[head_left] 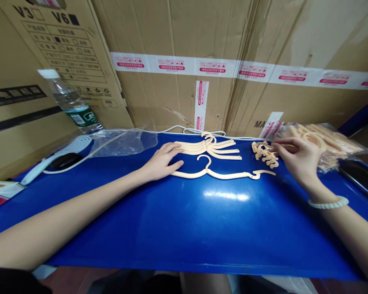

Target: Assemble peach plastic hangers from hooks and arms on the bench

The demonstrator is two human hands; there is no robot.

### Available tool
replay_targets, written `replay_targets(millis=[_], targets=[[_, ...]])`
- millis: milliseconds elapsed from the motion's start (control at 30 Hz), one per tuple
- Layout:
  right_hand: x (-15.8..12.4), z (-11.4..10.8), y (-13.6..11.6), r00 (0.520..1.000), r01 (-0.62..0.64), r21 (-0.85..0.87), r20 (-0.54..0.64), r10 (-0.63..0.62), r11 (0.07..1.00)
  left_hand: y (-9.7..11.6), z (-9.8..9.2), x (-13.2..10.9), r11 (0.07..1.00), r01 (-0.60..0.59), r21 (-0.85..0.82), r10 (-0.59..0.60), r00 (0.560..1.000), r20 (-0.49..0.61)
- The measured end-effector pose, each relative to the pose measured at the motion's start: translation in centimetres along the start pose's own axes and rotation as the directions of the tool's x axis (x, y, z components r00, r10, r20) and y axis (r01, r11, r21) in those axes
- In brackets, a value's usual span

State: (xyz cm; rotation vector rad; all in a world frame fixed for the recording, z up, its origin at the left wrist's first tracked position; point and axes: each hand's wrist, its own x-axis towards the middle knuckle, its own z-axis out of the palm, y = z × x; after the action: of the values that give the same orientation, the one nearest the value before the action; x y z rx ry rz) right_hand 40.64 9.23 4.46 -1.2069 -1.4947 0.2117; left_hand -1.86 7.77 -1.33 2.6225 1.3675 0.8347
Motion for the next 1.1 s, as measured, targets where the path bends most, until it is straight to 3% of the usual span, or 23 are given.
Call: replay_targets(millis=[233, 333, 433, 500, 667, 833, 933, 1100], targets=[[-1.2, 0.5, -3.6, 0.988, 0.003, 0.134, -0.153, 0.018, 0.991, 0.2, -0.5, -0.4, 1.000, 0.002, -0.007, -0.002, 0.999, 0.037], [-2.3, 0.9, -5.3, 0.988, 0.024, 0.199, -0.154, 0.007, 0.980, 0.2, -0.7, 0.0, 1.000, -0.001, -0.010, 0.001, 1.000, 0.014], [-3.3, 1.3, -6.2, 0.995, -0.022, 0.273, -0.091, 0.048, 0.962, 0.1, -0.7, 0.5, 1.000, -0.016, -0.016, 0.016, 0.999, 0.027], [-3.9, 1.6, -6.5, 0.989, -0.134, 0.378, -0.005, 0.147, 0.916, 0.2, -0.7, 0.7, 0.999, -0.027, -0.038, 0.028, 0.999, 0.041], [-4.7, 2.0, -7.1, 0.903, -0.430, 0.484, 0.219, 0.370, 0.763, 1.1, -1.1, 0.6, 0.998, -0.062, 0.009, 0.062, 0.998, -0.018], [-4.7, 2.2, -7.1, 0.903, -0.430, 0.493, 0.246, 0.353, 0.757, 2.1, -1.9, -0.1, 0.998, -0.048, 0.041, 0.053, 0.991, -0.126], [-4.5, 2.3, -6.7, 0.876, -0.482, 0.513, 0.283, 0.391, 0.710, 2.4, -2.0, -0.4, 0.999, -0.008, 0.044, 0.016, 0.985, -0.172], [-4.2, 2.5, -5.5, 0.848, -0.528, 0.481, 0.337, 0.408, 0.700, 2.8, -1.1, -0.8, 0.996, 0.023, -0.091, -0.049, 0.955, -0.292]])
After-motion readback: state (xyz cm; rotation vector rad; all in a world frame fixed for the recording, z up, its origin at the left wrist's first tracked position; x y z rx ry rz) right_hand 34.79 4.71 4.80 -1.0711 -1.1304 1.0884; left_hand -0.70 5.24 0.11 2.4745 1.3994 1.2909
